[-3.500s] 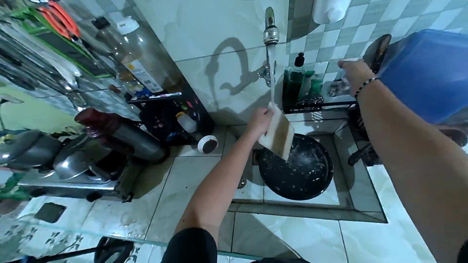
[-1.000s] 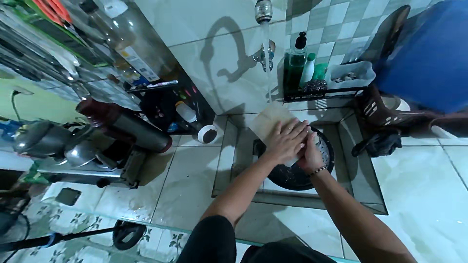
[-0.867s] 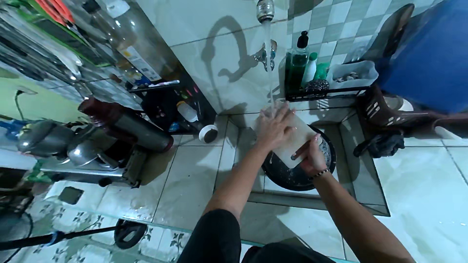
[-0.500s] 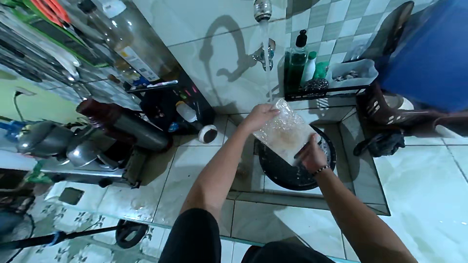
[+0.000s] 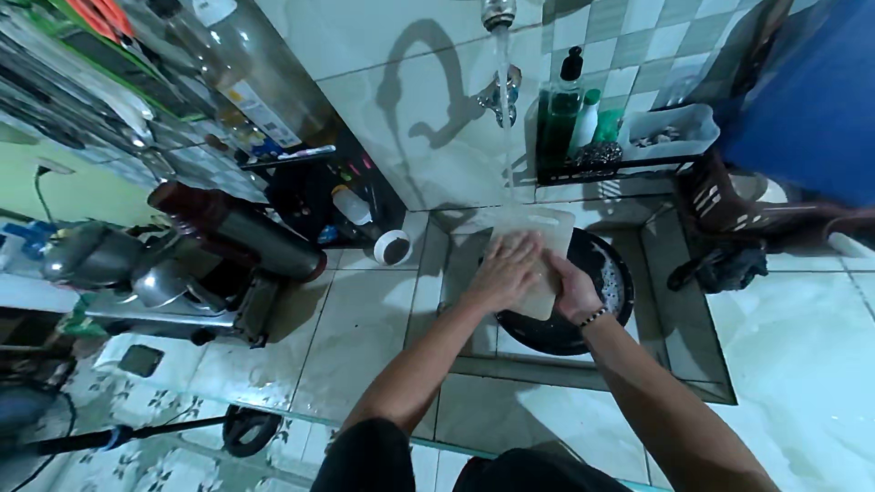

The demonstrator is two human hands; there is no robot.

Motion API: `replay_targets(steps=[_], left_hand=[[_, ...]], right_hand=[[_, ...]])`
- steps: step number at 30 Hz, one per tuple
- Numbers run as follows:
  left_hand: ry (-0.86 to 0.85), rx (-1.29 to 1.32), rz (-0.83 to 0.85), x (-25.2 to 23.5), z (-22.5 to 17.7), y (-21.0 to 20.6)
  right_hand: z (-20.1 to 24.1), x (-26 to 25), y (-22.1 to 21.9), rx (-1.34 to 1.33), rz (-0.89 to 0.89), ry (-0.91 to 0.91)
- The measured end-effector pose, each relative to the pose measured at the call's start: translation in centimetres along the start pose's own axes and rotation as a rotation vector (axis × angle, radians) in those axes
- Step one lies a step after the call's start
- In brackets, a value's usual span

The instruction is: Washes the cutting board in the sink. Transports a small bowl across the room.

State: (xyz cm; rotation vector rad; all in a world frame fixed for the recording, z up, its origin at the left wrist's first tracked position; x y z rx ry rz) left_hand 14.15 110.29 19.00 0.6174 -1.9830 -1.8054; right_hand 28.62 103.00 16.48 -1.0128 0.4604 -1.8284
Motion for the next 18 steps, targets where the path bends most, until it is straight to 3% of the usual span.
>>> replay_targets(steps=[5, 7, 11, 13, 15, 18], left_hand=[[0.506, 0.042, -0.057, -5.8, 2.6, 1.7], [0.483, 0.04, -0.111, -6.5, 0.6, 1.1], [0.184, -0.031, -0.139, -4.1, -4.4, -1.4], [0.059, -0.14, -0.144, -2.3, -4.3, -2.8], [0.051, -0.219, -0.222, -1.1, -2.9, -3.5], [0.236, -0.246, -0.347, -0.9, -1.0, -2.3]], right_hand=[[-1.1, 0.6, -1.1, 0.083, 0.108, 0.075], [-0.6, 0.4, -1.4, 0.104, 0.084, 0.134], [0.5, -1.0, -1.3, 0.051, -0.019, 0.189], [0.8, -1.9, -0.7, 0.026, -0.058, 0.204], [0.7, -2.3, -0.5, 0.021, -0.068, 0.206], [0.5, -2.7, -1.1, 0.045, -0.073, 0.219]])
Point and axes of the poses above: each hand's wrist, its own x-axis away from the middle knuckle, its own y-axis out of the back of the hand, z = x × y, the point moved 1 cm from there along -x, towards the middle knuckle, and after that the axes turned 8 degrees about -x, right-handed, at the moved point
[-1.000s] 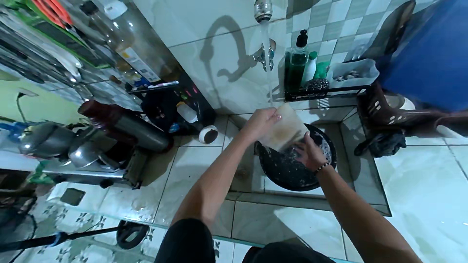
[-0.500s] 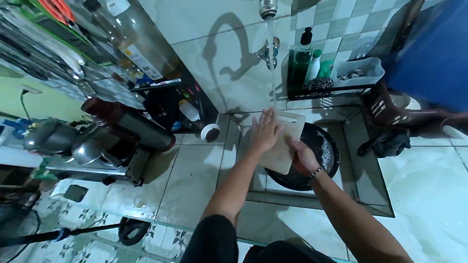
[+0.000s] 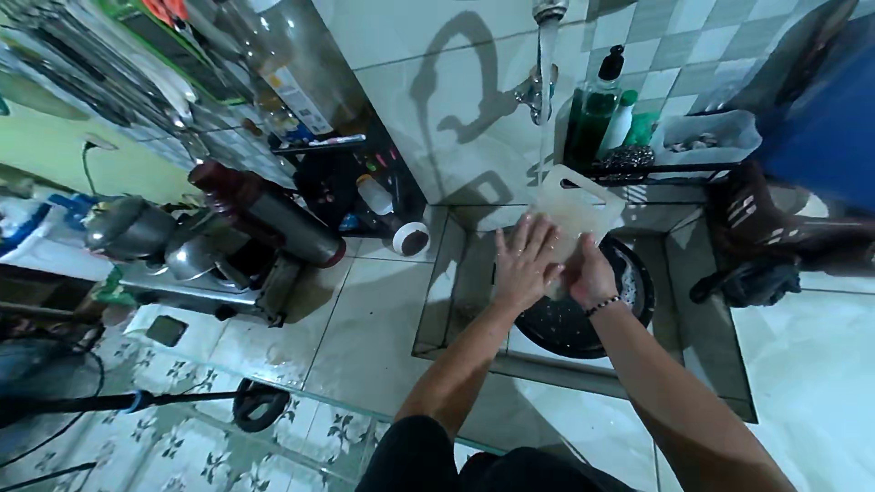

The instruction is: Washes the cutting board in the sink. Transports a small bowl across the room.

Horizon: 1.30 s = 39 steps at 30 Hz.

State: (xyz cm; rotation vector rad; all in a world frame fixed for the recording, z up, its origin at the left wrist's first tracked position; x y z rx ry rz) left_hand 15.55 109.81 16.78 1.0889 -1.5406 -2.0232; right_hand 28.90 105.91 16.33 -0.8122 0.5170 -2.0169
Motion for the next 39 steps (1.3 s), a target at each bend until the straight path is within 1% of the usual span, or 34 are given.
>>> replay_targets(steps=[1, 3, 4, 5, 7, 10, 12, 13, 15, 17, 18, 21, 22, 23, 25, 27, 30, 35, 39], left_hand=[[0.103, -0.002, 0.028, -0.4, 0.6, 0.7], [0.346, 0.036, 0.151, -1.5, 1.6, 2.8], [0.453, 0.097, 0.226, -2.1, 2.1, 4.2], [0.512, 0.187, 0.273, -2.6, 2.8, 5.3], [0.536, 0.452, 0.364, -2.8, 4.3, 6.8], [0.516, 0.943, 0.407, -1.3, 5.8, 7.1], [0.523, 1.141, 0.455, 0.2, 6.3, 7.7], [0.55, 1.172, 0.468, 0.8, 6.6, 8.1], [0.644, 1.135, 0.45, 2.2, 7.1, 8.8], [0.708, 1.023, 0.422, 3.5, 8.0, 8.9], [0.72, 0.955, 0.396, 4.1, 8.5, 8.7], [0.741, 0.817, 0.369, 5.9, 9.5, 8.2], [0.755, 0.802, 0.377, 6.4, 9.7, 8.2], [0.764, 0.799, 0.385, 6.8, 9.9, 8.1], [0.774, 0.824, 0.387, 7.5, 10.5, 8.1], [0.781, 0.81, 0.378, 8.2, 11.1, 7.7], [0.777, 0.779, 0.388, 9.0, 12.3, 7.8], [0.755, 0.767, 0.36, 10.0, 14.1, 8.7], [0.759, 0.814, 0.318, 10.9, 15.4, 9.6]], right_hand=[[-0.2, -0.1, -0.2, 0.027, -0.003, 0.009], [-0.5, -0.5, -0.4, 0.131, -0.014, 0.017], [-0.7, -0.7, -0.4, 0.201, -0.014, 0.017], [-1.0, -1.0, -0.5, 0.274, -0.017, 0.02], [-1.6, -1.4, -1.0, 0.387, -0.055, 0.035], [-1.7, -1.3, -1.8, 0.543, -0.049, 0.03], [-1.4, -1.3, -2.1, 0.745, -0.018, 0.051], [-1.2, -1.4, -2.3, 0.871, 0.019, 0.068], [0.1, -1.8, -3.5, 1.199, 0.129, 0.115], [2.0, -1.6, -5.4, 1.418, 0.237, 0.292], [3.4, -1.0, -6.9, 1.452, 0.276, 0.393], [6.8, 1.0, -11.8, 1.459, 0.448, 0.671], [7.5, 1.3, -13.4, 1.465, 0.522, 0.696], [8.0, 1.5, -15.0, 1.469, 0.585, 0.674], [9.2, 1.4, -18.1, 1.457, 0.622, 0.569], [10.2, 0.8, -20.4, 1.397, 0.565, 0.539], [11.4, -0.1, -22.1, 1.34, 0.441, 0.608], [12.2, -0.7, -22.6, 1.208, 0.306, 0.641], [13.1, -1.4, -22.3, 1.038, 0.219, 0.633]])
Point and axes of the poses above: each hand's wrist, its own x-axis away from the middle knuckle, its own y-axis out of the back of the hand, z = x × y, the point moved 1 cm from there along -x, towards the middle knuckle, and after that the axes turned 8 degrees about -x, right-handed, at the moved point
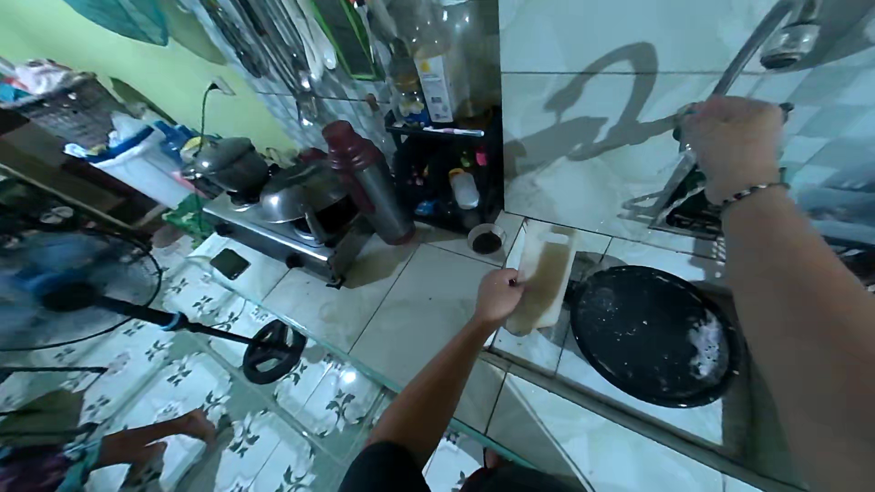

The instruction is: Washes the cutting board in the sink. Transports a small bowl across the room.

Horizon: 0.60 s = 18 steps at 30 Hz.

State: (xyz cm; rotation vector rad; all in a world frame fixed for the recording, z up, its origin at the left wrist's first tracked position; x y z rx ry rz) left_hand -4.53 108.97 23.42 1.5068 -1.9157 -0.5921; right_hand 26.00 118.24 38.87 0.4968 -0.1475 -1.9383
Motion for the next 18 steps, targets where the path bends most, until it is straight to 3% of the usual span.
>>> replay_targets(steps=[4, 8, 15, 18], left_hand=[[0.005, 0.045, 0.029, 0.1, 0.6, 1.7], [-0.011, 0.058, -0.029, -0.3, 0.4, 4.4], [-0.232, 0.04, -0.58, -6.3, -1.8, 13.1], [-0.307, -0.05, -0.741, -10.2, -3.9, 16.9]], right_hand=[[-0.6, 0.8, 0.6, -0.165, -0.038, -0.024], [-2.0, 4.7, 0.9, -0.23, -0.021, -0.022], [-11.4, 16.3, 1.5, -0.118, 0.014, -0.201], [-14.0, 21.2, 1.7, -0.102, -0.01, -0.292]])
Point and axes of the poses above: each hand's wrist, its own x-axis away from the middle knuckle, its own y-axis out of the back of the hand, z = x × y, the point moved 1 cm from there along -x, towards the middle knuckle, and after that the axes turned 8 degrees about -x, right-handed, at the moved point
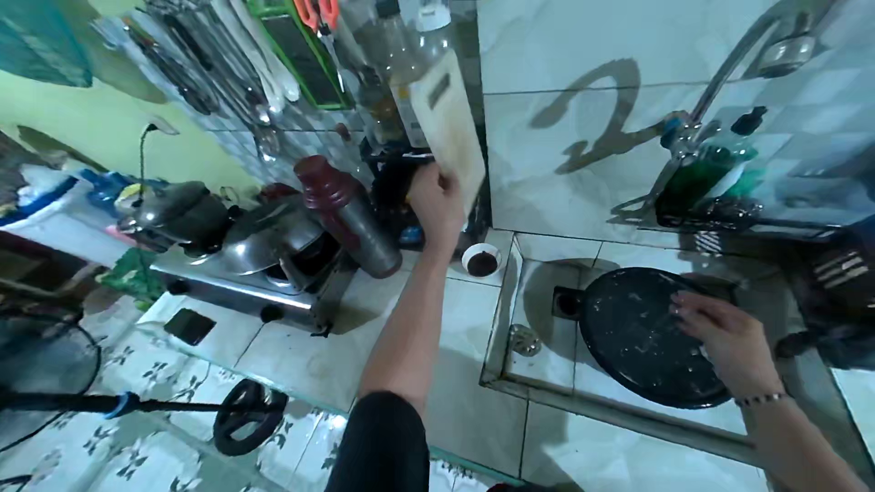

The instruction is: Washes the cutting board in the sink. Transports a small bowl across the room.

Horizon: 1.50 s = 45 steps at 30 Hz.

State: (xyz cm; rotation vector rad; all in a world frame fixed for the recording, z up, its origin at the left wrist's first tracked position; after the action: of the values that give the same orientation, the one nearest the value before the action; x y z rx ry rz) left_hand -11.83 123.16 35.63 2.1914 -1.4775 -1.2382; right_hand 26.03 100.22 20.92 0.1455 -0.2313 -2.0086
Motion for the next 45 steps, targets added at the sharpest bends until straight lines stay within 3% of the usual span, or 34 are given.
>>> replay_targets(steps=[6, 15, 28, 45], left_hand=[[-0.143, -0.144, -0.118, -7.8, -0.7, -3.1], [-0.154, -0.181, -0.098, -11.8, 0.1, -8.1], [-0.087, -0.228, 0.104, -13.1, 0.0, -7.7], [-0.088, -0.157, 0.128, -11.0, -0.1, -5.0]], right_hand=[[-5.1, 5.7, 0.8, 0.059, -0.04, -0.104], [-6.5, 9.1, -0.3, -0.059, -0.139, -0.232], [-6.8, 9.5, -2.0, -0.073, -0.112, -0.311], [-7.8, 11.9, -1.0, -0.02, -0.147, -0.352]])
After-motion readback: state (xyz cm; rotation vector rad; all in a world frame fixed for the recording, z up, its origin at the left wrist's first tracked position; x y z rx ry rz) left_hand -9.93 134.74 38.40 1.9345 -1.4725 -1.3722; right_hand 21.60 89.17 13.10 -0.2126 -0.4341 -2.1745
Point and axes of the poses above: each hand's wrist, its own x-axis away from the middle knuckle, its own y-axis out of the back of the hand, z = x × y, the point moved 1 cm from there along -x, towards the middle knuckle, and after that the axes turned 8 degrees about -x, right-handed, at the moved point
